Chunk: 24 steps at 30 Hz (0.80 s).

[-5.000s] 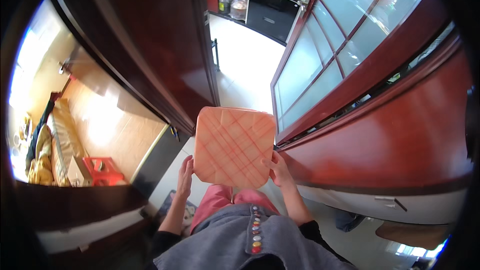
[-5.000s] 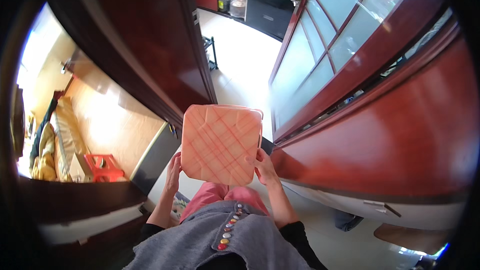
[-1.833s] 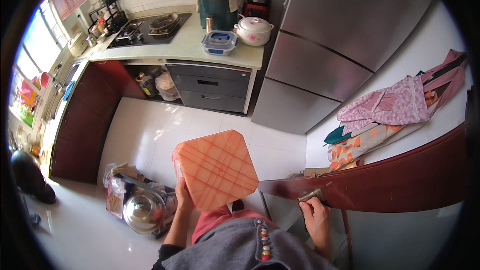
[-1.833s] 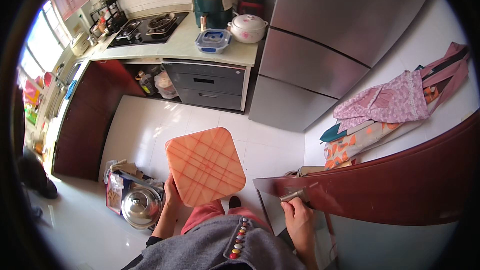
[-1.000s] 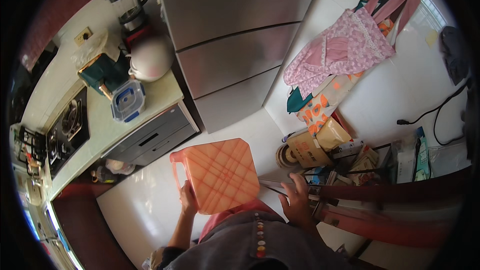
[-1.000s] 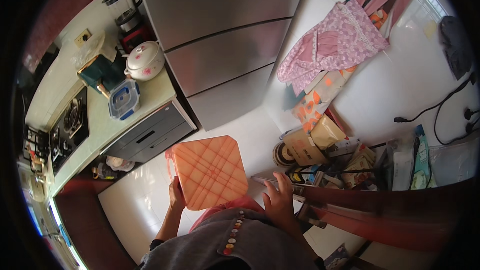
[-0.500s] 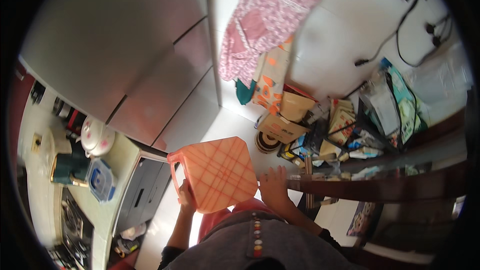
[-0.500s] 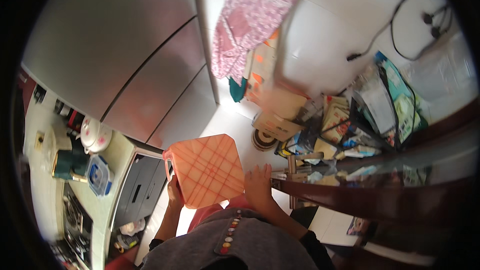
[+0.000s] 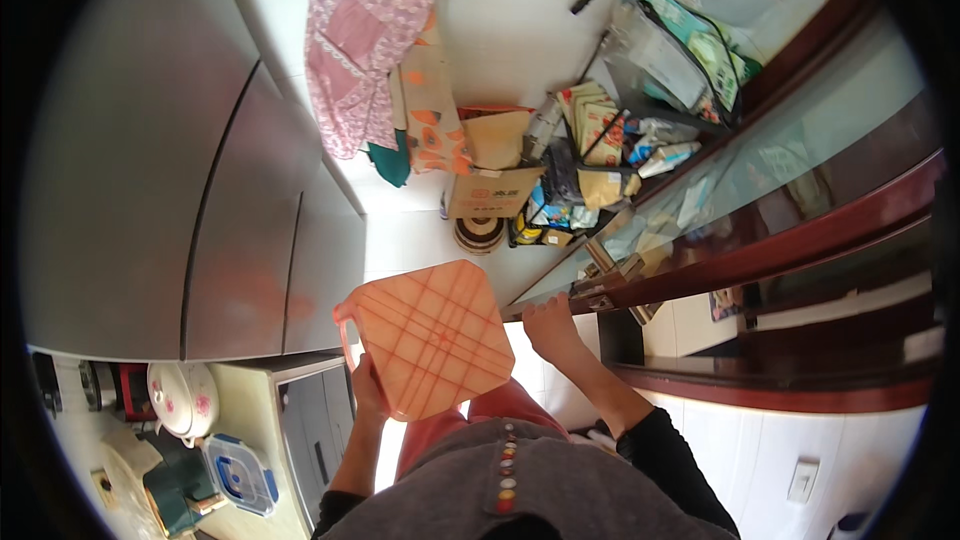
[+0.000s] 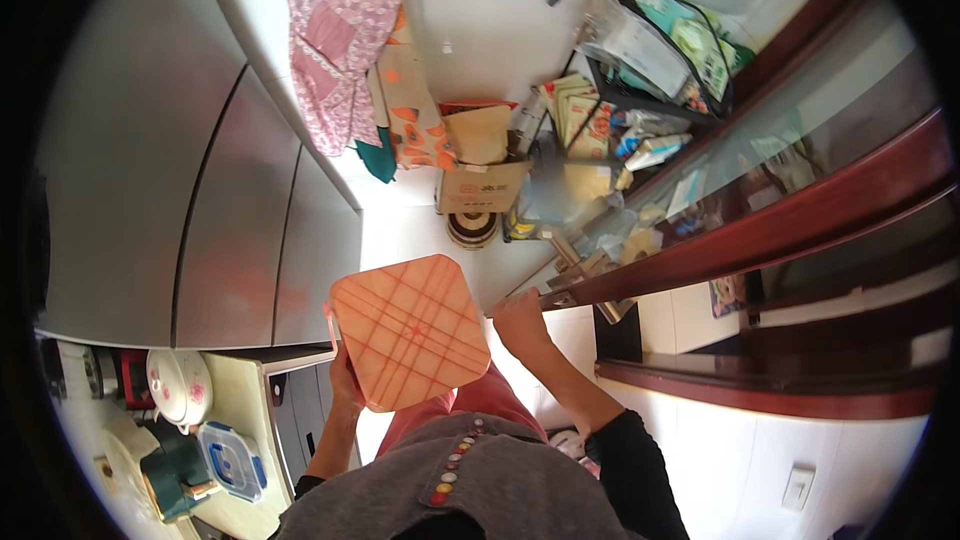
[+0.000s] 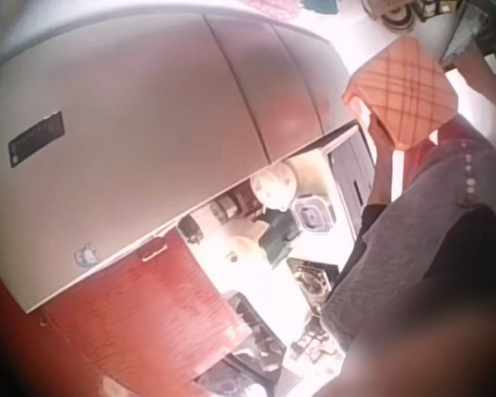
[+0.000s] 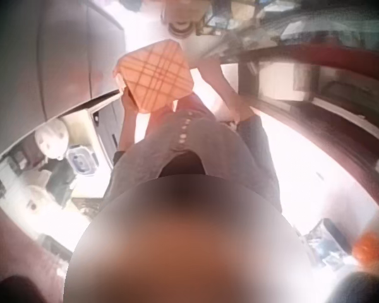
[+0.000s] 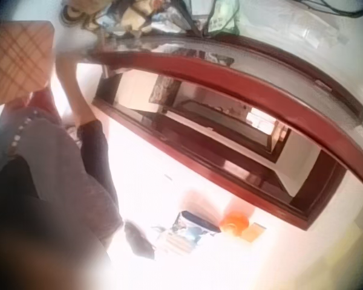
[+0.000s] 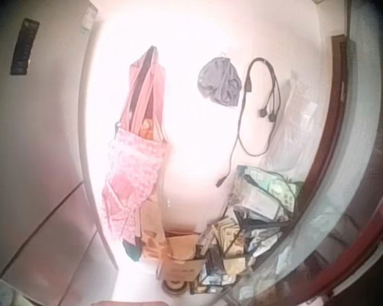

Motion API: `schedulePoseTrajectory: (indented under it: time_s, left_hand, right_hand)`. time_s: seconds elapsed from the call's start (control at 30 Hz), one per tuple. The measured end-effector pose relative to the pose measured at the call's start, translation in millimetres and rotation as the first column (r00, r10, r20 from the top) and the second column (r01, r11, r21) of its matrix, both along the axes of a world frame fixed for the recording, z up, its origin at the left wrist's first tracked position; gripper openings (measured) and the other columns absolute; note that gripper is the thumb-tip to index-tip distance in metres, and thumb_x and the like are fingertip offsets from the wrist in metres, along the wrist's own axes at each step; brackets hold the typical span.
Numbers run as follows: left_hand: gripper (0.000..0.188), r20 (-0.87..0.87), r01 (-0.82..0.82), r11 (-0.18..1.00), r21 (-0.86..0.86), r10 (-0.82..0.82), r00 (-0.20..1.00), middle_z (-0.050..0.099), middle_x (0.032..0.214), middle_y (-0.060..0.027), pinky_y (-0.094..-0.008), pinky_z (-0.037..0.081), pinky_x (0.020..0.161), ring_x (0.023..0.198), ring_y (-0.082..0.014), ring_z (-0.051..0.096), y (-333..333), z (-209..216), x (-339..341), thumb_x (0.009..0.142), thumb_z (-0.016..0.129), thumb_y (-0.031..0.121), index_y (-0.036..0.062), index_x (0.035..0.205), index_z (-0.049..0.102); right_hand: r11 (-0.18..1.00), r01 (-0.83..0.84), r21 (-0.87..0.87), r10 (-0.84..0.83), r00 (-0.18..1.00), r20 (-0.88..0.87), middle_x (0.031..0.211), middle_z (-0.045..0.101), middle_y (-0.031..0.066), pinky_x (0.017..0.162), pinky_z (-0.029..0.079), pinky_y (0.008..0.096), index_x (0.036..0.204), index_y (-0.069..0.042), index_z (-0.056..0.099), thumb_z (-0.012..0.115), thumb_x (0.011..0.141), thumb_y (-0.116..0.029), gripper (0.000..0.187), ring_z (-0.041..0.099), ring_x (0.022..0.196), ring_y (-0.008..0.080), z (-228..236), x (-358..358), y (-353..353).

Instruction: The person retrieves an electric kettle from an overhead cabinet, places it on the countertop, and connects the power cord to the kettle base. The person then inspects the kettle and cord before setting it down.

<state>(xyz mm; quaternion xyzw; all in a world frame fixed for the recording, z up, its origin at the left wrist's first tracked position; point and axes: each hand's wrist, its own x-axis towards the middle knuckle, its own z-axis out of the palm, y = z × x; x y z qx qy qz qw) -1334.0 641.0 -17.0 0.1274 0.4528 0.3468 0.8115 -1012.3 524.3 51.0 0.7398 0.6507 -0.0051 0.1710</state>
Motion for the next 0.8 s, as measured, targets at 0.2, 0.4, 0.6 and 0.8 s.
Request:
schedulePoseTrajectory:
  time_s: [0.2,0.4,0.6,0.8]
  left_hand:
    - [0.049,0.096,0.14,0.989,0.047,-0.144,0.985,0.056,0.138,-0.0146,-0.0391,0.043,0.107,0.123,-0.0265,0.057,-2.5,-3.9,-5.1,0.106,0.036,0.028,-0.006,0.139,0.047]
    - [0.047,0.011,0.167,0.985,0.051,-0.167,0.986,0.057,0.137,-0.0137,-0.0378,0.043,0.107,0.123,-0.0259,0.057,-9.5,-5.6,2.5,0.105,0.038,0.027,-0.0045,0.137,0.049]
    - [0.045,0.041,0.255,0.961,0.102,-0.261,0.965,0.061,0.131,-0.0123,-0.0364,0.043,0.106,0.12,-0.0227,0.059,-18.8,-31.8,29.4,0.103,0.044,0.029,-0.0038,0.133,0.054]
    - [0.04,-0.005,0.322,0.938,0.125,-0.324,0.946,0.063,0.124,-0.01,-0.0347,0.044,0.104,0.116,-0.0207,0.059,-31.5,-53.3,51.9,0.102,0.048,0.027,-0.0033,0.125,0.059]
  right_hand:
    - [0.947,0.313,-0.074,-0.321,0.923,-0.213,0.111,0.065,0.0117,0.1,0.035,0.0563,0.113,-0.007,0.063,0.064,0.084,-0.012,0.03,0.062,0.102,0.0303,20.7,-6.9,-51.6]
    - [0.77,0.415,0.485,-0.206,0.881,-0.427,0.145,0.046,0.0169,0.109,0.033,0.0575,0.134,-0.009,0.055,0.068,0.085,-0.009,0.05,0.045,0.134,0.0355,92.5,-12.8,-84.9]
    - [0.506,0.481,0.716,-0.566,0.811,-0.145,0.152,0.038,0.0185,0.106,0.037,0.0533,0.14,-0.005,0.047,0.068,0.085,-0.006,0.059,0.042,0.134,0.0436,134.3,38.3,-137.6]
    - [0.445,0.531,0.721,-0.785,0.619,0.028,0.114,0.066,0.0213,0.074,0.05,0.054,0.137,0.005,0.046,0.059,0.09,-0.012,0.051,0.063,0.064,0.0362,90.3,103.3,-205.6]
